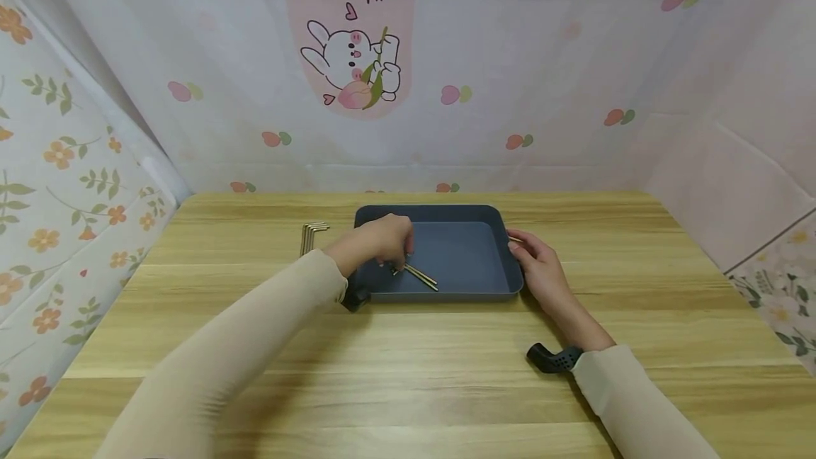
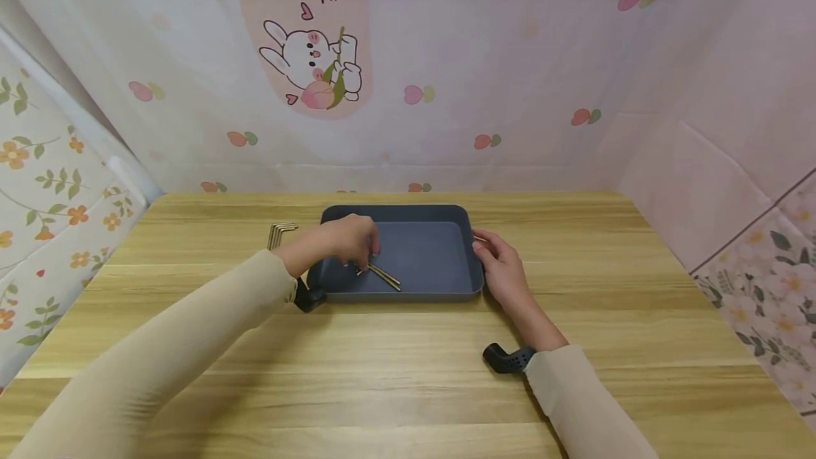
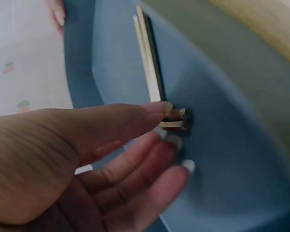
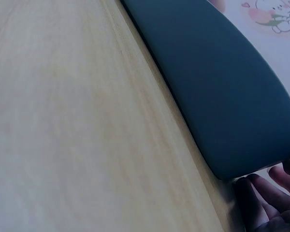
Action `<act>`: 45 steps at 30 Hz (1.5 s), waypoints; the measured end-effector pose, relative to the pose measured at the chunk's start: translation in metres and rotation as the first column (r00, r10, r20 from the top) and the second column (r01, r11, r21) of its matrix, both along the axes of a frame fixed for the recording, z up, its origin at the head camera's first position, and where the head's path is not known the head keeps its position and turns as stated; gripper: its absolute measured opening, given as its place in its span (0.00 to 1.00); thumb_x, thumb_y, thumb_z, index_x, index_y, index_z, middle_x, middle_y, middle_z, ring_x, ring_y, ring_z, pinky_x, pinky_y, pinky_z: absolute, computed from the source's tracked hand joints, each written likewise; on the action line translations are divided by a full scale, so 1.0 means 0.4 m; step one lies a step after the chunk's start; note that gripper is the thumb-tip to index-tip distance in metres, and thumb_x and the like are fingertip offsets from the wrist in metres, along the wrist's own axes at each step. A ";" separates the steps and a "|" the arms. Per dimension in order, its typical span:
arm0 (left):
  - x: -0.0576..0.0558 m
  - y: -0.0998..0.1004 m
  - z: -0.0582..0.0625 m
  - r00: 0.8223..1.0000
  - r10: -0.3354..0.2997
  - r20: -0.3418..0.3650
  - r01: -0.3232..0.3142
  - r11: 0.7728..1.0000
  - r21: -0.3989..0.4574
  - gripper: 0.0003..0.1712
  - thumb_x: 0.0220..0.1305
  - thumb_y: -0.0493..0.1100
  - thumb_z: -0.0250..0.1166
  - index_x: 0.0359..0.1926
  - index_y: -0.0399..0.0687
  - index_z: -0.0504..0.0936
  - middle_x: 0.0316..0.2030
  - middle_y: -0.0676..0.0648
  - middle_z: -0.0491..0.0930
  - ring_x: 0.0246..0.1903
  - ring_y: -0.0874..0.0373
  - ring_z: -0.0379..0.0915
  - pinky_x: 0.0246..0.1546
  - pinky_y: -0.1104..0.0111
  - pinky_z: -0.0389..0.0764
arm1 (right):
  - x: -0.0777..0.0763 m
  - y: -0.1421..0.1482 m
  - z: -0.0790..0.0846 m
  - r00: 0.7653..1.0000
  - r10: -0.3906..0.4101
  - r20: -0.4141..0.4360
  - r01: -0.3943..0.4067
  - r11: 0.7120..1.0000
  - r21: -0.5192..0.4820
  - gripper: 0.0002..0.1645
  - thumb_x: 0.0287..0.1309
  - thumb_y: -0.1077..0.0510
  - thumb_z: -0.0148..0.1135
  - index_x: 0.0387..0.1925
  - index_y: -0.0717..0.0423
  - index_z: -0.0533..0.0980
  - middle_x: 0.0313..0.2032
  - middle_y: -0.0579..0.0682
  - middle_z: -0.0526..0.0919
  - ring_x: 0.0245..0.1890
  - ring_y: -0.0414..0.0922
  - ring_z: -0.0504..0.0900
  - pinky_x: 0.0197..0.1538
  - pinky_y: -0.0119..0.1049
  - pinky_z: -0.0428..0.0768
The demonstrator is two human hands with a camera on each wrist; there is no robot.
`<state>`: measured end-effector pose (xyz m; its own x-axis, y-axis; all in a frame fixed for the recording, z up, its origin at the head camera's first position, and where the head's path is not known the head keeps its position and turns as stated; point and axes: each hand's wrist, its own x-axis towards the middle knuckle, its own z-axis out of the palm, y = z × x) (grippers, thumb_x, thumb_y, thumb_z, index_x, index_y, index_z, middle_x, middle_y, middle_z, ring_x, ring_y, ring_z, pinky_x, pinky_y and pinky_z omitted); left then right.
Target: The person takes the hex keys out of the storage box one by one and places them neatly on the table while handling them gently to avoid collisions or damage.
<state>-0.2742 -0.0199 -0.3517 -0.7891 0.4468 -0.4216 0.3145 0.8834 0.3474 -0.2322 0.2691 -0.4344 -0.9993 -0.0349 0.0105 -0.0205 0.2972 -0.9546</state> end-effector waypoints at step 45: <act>-0.118 0.077 -0.001 0.993 -0.009 -0.120 -0.006 0.992 -0.123 0.23 0.73 0.37 0.56 0.17 0.50 0.70 0.14 0.53 0.61 0.17 0.60 0.51 0.21 0.68 0.59 | 0.000 0.003 -0.002 1.000 0.004 -0.017 -0.003 1.000 0.031 0.28 0.79 0.52 0.47 0.72 0.60 0.66 0.66 0.66 0.74 0.49 0.29 0.78 0.48 0.18 0.77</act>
<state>-0.3212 0.0110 -0.3521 -0.8365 0.3989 -0.3756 0.3492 0.9164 0.1957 -0.2323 0.2703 -0.4352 -0.9989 -0.0392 0.0261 -0.0375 0.3269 -0.9443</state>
